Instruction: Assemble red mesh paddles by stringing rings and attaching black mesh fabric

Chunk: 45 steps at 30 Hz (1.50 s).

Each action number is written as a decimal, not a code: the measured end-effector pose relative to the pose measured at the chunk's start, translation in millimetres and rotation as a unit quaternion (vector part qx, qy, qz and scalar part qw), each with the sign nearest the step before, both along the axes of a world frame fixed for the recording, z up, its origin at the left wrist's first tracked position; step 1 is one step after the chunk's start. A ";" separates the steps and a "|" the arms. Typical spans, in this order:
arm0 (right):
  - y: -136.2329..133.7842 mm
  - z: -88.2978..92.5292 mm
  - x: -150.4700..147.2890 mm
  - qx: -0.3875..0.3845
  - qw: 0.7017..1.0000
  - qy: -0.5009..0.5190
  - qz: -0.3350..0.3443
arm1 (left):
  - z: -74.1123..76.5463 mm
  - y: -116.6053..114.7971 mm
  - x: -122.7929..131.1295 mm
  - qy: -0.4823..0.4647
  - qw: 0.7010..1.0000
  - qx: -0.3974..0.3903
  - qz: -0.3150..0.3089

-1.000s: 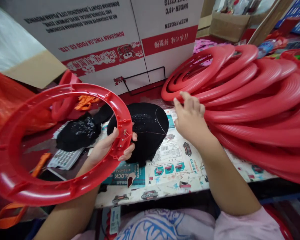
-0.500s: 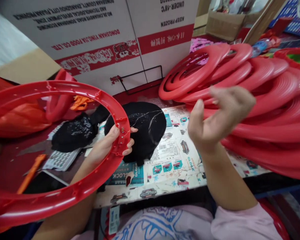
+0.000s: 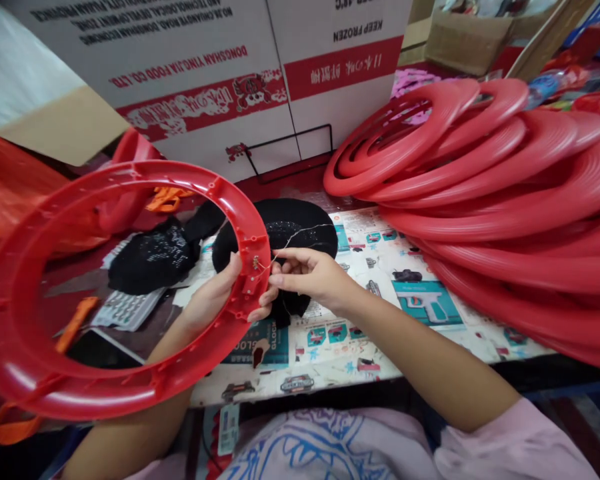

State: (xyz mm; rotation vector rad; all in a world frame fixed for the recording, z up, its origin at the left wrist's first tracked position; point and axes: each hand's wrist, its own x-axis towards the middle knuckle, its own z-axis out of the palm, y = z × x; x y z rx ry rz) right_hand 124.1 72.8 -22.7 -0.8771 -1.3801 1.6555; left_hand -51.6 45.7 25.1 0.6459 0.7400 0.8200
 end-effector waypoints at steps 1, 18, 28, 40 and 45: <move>0.3 -0.1 1.3 -0.004 1.000 0.013 0.000 | 0.3 0.1 -0.7 -0.005 1.000 -0.004 0.004; -4.9 30.0 30.0 0.535 0.836 -0.112 -0.040 | -21.0 -11.7 14.0 -0.060 0.984 -0.029 -0.168; -4.1 33.4 34.7 0.464 0.854 -0.219 -0.087 | -23.2 -17.5 14.9 -0.023 0.987 -0.066 -0.145; -5.5 29.6 32.6 0.503 0.831 -0.222 -0.085 | -19.7 -20.2 19.8 0.097 0.978 -0.028 -0.183; -6.8 24.9 28.0 0.508 0.822 -0.248 -0.069 | -24.4 -21.5 22.4 0.134 0.982 0.024 -0.130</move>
